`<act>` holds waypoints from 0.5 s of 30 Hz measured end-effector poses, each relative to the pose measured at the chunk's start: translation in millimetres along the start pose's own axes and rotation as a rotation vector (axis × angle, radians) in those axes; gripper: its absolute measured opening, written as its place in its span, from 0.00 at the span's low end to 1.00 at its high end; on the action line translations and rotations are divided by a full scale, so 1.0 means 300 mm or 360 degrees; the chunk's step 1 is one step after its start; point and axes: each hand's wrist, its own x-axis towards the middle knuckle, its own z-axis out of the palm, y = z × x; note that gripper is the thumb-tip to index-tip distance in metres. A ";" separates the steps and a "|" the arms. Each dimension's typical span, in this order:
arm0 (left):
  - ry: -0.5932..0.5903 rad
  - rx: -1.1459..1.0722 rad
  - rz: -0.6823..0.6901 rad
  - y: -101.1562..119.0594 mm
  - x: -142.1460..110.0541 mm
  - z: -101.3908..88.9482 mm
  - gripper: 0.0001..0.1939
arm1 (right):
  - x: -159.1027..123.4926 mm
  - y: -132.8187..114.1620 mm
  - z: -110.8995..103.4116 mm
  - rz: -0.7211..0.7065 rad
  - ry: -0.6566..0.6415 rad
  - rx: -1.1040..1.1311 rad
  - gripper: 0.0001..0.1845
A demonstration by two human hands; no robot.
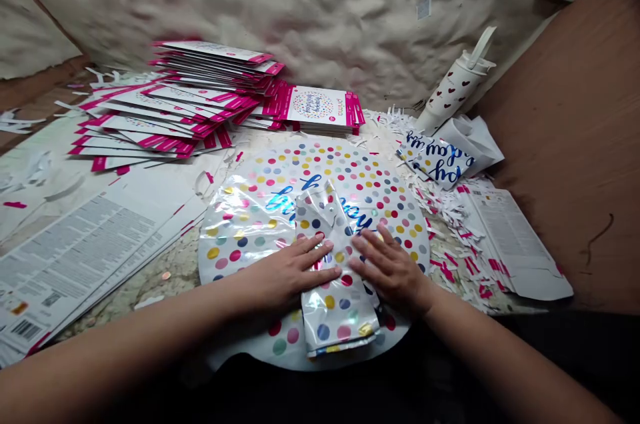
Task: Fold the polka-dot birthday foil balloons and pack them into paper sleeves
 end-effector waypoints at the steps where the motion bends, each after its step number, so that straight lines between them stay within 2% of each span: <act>1: 0.0011 -0.0016 0.0036 0.002 -0.008 0.003 0.31 | 0.012 0.002 -0.011 -0.0116 -0.0148 0.0060 0.29; 3: 0.0114 -0.0076 0.0040 0.005 -0.034 0.015 0.27 | 0.037 0.008 -0.028 -0.0114 -0.0399 0.0289 0.21; 5: 0.0287 -0.0215 -0.0069 0.006 -0.058 0.021 0.21 | 0.061 0.019 -0.035 0.0137 -0.0515 0.0604 0.16; 7: 0.0402 -0.0497 -0.0376 -0.001 -0.063 0.006 0.17 | 0.090 0.040 -0.035 0.0579 -0.0564 0.0938 0.12; 9: 0.0385 -0.0891 -0.0847 -0.022 -0.041 -0.031 0.16 | 0.127 0.069 -0.032 0.1124 -0.0588 0.1183 0.11; 10: 0.0336 -0.1137 -0.1105 -0.037 -0.020 -0.054 0.17 | 0.148 0.085 -0.031 0.1368 -0.0588 0.1231 0.13; 12: 0.0216 -0.1611 -0.1510 -0.071 0.028 -0.096 0.18 | 0.190 0.109 -0.032 0.1699 -0.0572 0.1197 0.16; 14: 0.0140 -0.1925 -0.1700 -0.100 0.072 -0.120 0.17 | 0.226 0.111 -0.035 0.1785 -0.0426 0.0952 0.17; 15: 0.0121 -0.1995 -0.1742 -0.111 0.088 -0.125 0.17 | 0.241 0.101 -0.034 0.1703 -0.0298 0.0761 0.18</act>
